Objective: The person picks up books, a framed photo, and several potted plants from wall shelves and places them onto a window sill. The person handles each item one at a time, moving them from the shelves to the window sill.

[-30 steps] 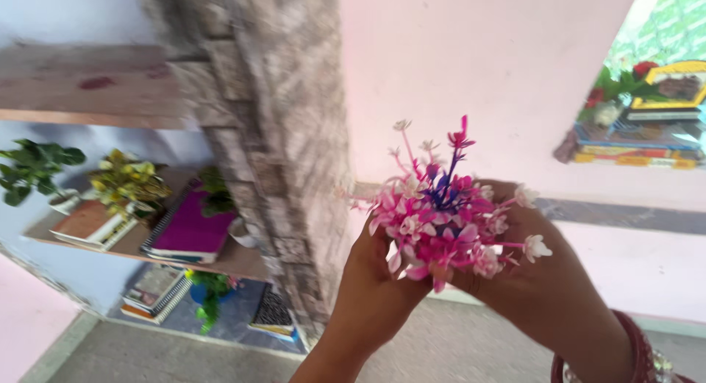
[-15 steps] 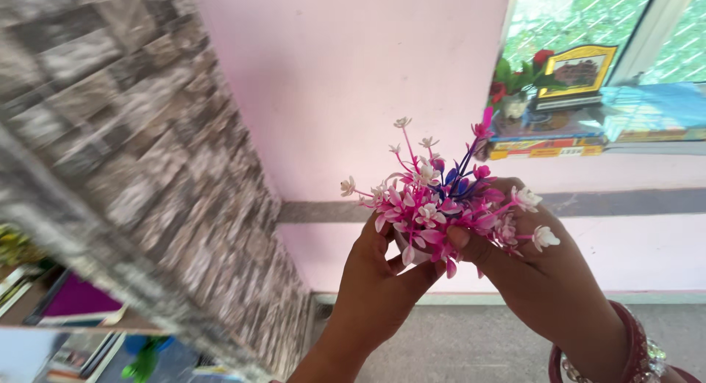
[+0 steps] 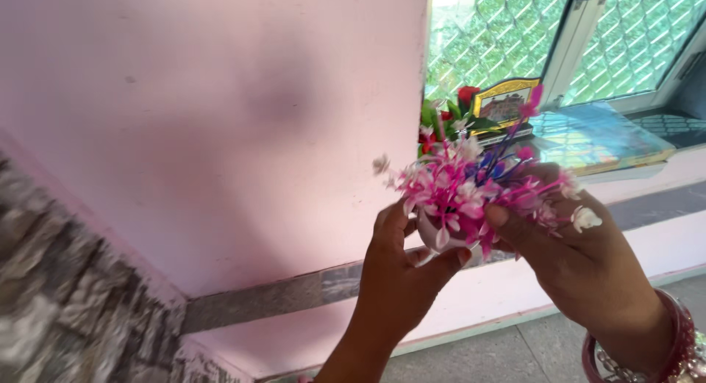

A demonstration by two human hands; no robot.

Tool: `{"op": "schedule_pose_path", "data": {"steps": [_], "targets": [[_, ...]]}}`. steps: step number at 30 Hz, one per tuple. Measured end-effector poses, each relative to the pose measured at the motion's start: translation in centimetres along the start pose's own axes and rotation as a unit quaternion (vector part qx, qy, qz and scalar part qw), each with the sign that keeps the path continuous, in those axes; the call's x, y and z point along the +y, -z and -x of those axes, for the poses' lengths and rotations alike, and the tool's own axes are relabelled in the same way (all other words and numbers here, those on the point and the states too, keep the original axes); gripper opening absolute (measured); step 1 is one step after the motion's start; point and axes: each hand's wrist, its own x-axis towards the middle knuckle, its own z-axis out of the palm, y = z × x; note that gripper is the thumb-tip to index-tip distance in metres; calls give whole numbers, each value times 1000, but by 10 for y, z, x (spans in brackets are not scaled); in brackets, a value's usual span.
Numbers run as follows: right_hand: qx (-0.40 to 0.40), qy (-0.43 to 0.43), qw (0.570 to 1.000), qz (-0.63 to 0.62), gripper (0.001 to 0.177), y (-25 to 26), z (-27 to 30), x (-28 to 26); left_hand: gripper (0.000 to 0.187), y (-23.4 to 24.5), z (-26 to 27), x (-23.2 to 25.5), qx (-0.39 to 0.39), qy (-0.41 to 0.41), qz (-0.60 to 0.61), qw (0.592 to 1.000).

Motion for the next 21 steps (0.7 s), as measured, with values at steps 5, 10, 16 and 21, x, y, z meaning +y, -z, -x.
{"op": "schedule_pose_path", "data": {"steps": [5, 10, 16, 21], "targets": [[40, -5, 999, 22, 21, 47, -43, 28, 88, -19, -50, -16, -2, 19, -26, 999], [71, -5, 997, -19, 21, 111, -104, 61, 79, -47, -109, -40, 12, 31, -21, 999], [89, -8, 996, 7, 21, 215, -177, 103, 68, -118, -185, -68, 29, 21, 10, 999], [96, -47, 994, 9, 23, 292, -230, 142, 65, -176, -238, -79, 7, 14, 47, 999]]}}
